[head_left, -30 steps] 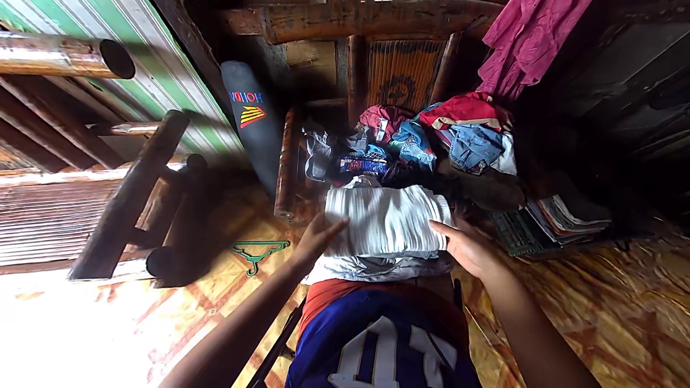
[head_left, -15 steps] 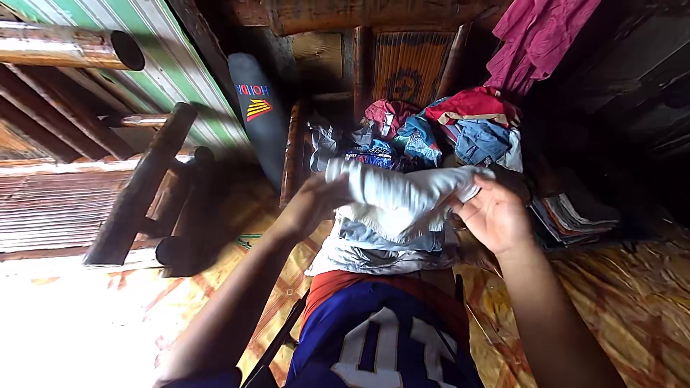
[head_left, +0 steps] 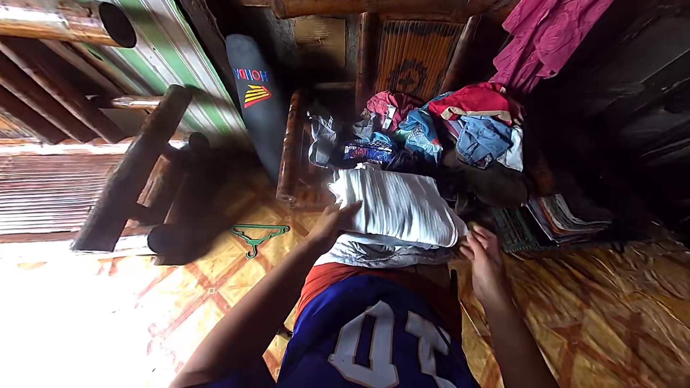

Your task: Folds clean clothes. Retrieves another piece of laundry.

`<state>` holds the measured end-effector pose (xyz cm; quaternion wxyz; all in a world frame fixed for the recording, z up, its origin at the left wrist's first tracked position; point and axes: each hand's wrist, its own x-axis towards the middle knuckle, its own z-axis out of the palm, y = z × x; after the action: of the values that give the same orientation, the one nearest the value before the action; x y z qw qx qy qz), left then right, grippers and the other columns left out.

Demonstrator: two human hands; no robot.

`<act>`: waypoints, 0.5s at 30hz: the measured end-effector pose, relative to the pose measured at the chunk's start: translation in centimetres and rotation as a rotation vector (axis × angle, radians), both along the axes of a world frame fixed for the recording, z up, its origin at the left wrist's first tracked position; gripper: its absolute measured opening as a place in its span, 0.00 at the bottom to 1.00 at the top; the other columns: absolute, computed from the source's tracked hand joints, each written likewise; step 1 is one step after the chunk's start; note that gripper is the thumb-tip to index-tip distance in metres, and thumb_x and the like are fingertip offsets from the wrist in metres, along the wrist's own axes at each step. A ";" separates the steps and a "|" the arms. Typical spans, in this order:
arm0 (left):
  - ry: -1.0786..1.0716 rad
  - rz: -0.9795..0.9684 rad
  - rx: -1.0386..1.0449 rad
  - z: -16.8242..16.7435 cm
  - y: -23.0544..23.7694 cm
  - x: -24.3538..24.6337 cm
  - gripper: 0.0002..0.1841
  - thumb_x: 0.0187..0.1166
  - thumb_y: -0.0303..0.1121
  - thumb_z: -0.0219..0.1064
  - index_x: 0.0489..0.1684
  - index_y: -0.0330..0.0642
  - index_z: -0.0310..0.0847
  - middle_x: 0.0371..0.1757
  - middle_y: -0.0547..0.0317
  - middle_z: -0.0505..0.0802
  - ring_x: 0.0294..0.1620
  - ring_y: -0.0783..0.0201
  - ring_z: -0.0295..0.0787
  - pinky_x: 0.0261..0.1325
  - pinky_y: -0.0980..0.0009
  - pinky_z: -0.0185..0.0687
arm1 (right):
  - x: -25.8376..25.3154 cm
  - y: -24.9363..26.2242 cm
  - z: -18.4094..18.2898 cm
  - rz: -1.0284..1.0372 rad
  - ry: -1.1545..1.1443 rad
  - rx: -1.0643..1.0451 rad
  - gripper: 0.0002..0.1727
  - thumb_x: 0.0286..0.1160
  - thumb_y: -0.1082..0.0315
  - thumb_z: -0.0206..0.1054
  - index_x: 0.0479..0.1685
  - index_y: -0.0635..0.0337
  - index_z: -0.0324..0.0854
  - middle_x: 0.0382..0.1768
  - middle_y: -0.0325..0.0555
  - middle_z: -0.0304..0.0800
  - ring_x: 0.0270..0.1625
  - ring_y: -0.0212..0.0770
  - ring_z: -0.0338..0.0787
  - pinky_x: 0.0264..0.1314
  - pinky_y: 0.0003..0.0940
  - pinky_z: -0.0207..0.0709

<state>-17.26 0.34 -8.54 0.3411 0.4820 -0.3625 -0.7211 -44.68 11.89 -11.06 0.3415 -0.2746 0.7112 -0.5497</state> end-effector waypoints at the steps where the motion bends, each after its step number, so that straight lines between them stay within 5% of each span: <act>1: 0.050 0.001 -0.034 0.6 -0.2 -0.4 0.11 0.92 0.32 0.53 0.54 0.34 0.79 0.39 0.57 0.92 0.41 0.67 0.92 0.51 0.67 0.89 | 0.0 0.1 0.4 0.006 0.048 -0.058 0.29 0.87 0.67 0.55 0.82 0.75 0.57 0.76 0.66 0.72 0.71 0.44 0.80 0.71 0.37 0.75; 4: 0.218 -0.019 -0.105 2.9 0.0 -1.8 0.12 0.91 0.28 0.49 0.46 0.40 0.80 0.36 0.60 0.93 0.39 0.68 0.92 0.49 0.68 0.89 | 1.4 0.2 2.6 0.087 -0.017 -0.073 0.32 0.88 0.63 0.53 0.87 0.71 0.55 0.84 0.62 0.65 0.83 0.45 0.70 0.83 0.38 0.66; 8: 0.470 -0.086 -0.216 6.5 1.9 -3.7 0.13 0.86 0.30 0.49 0.46 0.46 0.82 0.38 0.60 0.95 0.41 0.68 0.94 0.51 0.68 0.91 | 3.7 -0.1 4.3 0.062 -0.350 -0.107 0.31 0.93 0.61 0.48 0.91 0.65 0.50 0.87 0.55 0.61 0.85 0.41 0.68 0.86 0.34 0.64; 13: 0.684 -0.199 -0.349 9.4 3.2 -4.7 0.09 0.81 0.32 0.60 0.43 0.51 0.89 0.40 0.62 0.96 0.42 0.70 0.95 0.52 0.69 0.91 | 4.9 -0.2 6.1 0.162 -0.842 -0.321 0.28 0.94 0.48 0.31 0.77 0.57 0.60 0.65 0.50 0.83 0.66 0.44 0.88 0.68 0.41 0.83; 15: 0.711 -0.221 -0.390 10.3 2.8 -4.8 0.08 0.80 0.34 0.61 0.43 0.52 0.89 0.39 0.62 0.96 0.42 0.71 0.95 0.52 0.69 0.91 | 4.9 -0.9 6.8 0.171 -1.119 -0.442 0.26 0.92 0.45 0.37 0.61 0.54 0.73 0.54 0.51 0.90 0.58 0.48 0.92 0.60 0.45 0.87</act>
<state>-22.10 3.17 1.78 0.4506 0.0877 -0.4015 -0.7925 -39.74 11.00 -4.22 0.6415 -0.0645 0.2681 -0.7159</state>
